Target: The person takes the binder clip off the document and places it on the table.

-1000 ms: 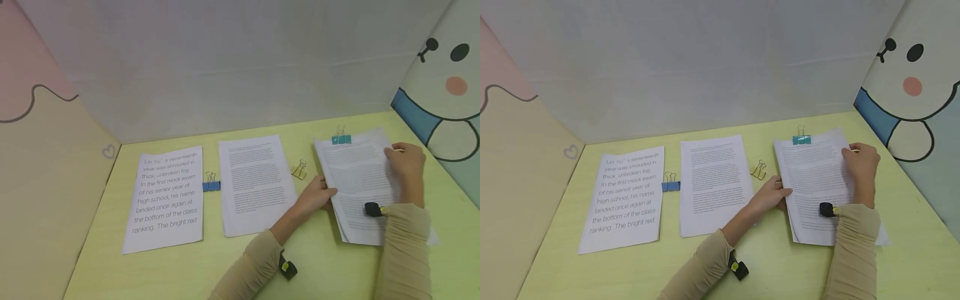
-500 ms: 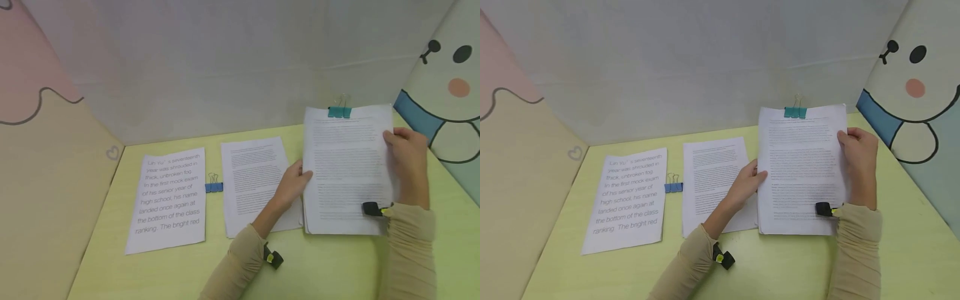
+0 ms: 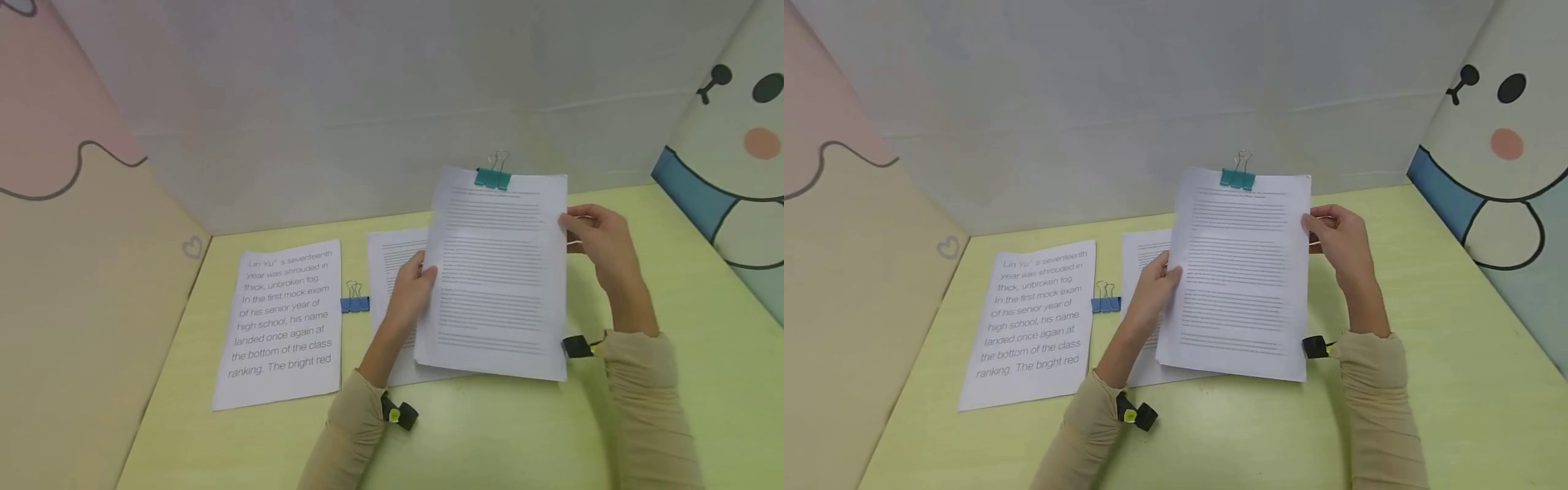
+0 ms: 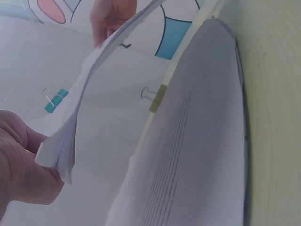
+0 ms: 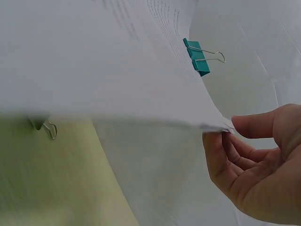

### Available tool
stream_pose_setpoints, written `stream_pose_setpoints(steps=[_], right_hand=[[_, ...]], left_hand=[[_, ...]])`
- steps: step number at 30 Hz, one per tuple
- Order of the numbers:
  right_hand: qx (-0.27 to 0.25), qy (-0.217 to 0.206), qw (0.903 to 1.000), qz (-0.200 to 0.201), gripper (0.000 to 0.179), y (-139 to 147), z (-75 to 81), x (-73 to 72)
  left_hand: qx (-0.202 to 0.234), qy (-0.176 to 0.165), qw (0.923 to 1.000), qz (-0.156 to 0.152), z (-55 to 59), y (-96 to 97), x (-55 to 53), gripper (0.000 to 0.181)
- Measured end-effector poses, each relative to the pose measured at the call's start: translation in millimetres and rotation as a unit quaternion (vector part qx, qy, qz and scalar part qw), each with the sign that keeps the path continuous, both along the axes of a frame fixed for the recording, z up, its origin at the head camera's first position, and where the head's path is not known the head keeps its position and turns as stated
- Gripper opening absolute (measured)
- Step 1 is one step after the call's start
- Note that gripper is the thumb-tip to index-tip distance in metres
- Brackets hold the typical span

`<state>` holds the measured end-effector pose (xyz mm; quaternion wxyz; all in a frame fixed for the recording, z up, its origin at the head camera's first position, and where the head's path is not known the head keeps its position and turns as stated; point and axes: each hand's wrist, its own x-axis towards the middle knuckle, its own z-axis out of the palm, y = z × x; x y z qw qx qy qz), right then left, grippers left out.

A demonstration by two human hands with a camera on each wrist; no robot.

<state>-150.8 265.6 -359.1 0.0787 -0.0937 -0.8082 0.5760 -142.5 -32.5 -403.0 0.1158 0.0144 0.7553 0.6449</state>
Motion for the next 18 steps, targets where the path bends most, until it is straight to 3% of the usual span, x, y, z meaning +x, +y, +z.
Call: stream_pose_setpoints(steps=[4, 7, 12, 18], right_hand=[[-0.082, 0.046, 0.9955, 0.004, 0.02, -11.5, 3.9, 2.3], [-0.113, 0.096, 0.989, -0.002, 0.014, -22.1, 6.7, 2.0], [-0.088, 0.132, 0.987, 0.025, 0.012, -44.1, 10.7, -4.9], [0.001, 0.102, 0.9939, 0.041, 0.034, -69.4, 15.6, -14.9]], left_hand=[[-0.007, -0.021, 0.9995, 0.021, 0.8, -23.4, -5.7, 0.045], [-0.025, -0.026, 0.9989, 0.031, 0.7, -41.2, -7.2, 0.045], [-0.032, -0.018, 0.999, 0.027, -1.4, -63.2, -8.4, 0.043], [-0.018, -0.017, 0.9997, 0.009, -5.4, -74.2, -5.9, 0.044]])
